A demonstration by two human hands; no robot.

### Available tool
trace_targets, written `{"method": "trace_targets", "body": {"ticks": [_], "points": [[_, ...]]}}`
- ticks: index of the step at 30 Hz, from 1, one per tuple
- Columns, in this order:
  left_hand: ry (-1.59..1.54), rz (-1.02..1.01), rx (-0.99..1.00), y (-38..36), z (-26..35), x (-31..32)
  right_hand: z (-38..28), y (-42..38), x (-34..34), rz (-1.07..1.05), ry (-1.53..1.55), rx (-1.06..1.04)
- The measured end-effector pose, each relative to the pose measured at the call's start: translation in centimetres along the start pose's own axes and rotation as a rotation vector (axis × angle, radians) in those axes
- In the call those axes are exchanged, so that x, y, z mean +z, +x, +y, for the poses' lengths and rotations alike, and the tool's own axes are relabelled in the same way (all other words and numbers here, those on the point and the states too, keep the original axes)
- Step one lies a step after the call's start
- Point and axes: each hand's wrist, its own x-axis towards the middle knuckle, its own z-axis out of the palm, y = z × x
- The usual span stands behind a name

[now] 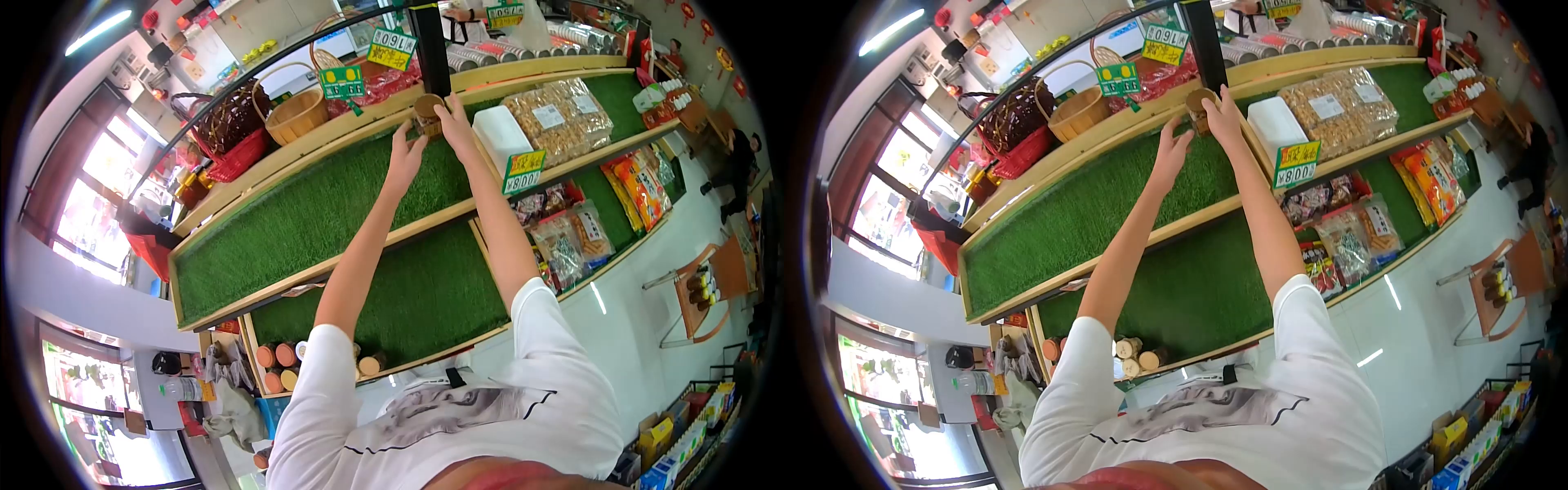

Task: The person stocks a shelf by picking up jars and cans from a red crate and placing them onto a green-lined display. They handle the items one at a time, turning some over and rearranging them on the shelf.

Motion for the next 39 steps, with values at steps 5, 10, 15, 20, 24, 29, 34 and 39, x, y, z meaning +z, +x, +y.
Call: {"method": "trace_targets", "body": {"ticks": [5,10,15,20,24,29,34,39], "points": [[-0.419,0.120,-0.192,3.9,0.1,1.8,0.3,-0.6,-0.8,-0.215,0.103,0.082],[-0.501,0.166,-0.240,-0.1,-0.6,1.2,2.4,-5.2,-2.5,-0.146,0.132,0.074],[-0.522,0.100,-0.142,-7.5,1.5,-0.2,0.3,-11.1,-3.3,-0.161,0.224,0.176],[-0.391,0.056,-0.069,-22.5,5.9,-3.0,-8.3,-23.0,-5.0,-0.292,0.377,0.198],[-0.499,0.117,-0.265,-35.6,7.4,-5.1,-10.4,-34.9,-4.4,-0.440,0.566,0.350],[-0.416,0.264,-0.568,-47.2,2.9,-8.1,-6.6,-47.3,-2.0,-0.517,0.434,0.769],[-0.371,0.376,-0.575,-53.2,-2.8,-10.0,-1.5,-53.3,1.3,-0.553,0.319,0.964],[-0.127,0.409,-0.564,-54.2,-9.4,-12.4,3.6,-55.6,5.6,-0.495,0.245,1.052]]}}
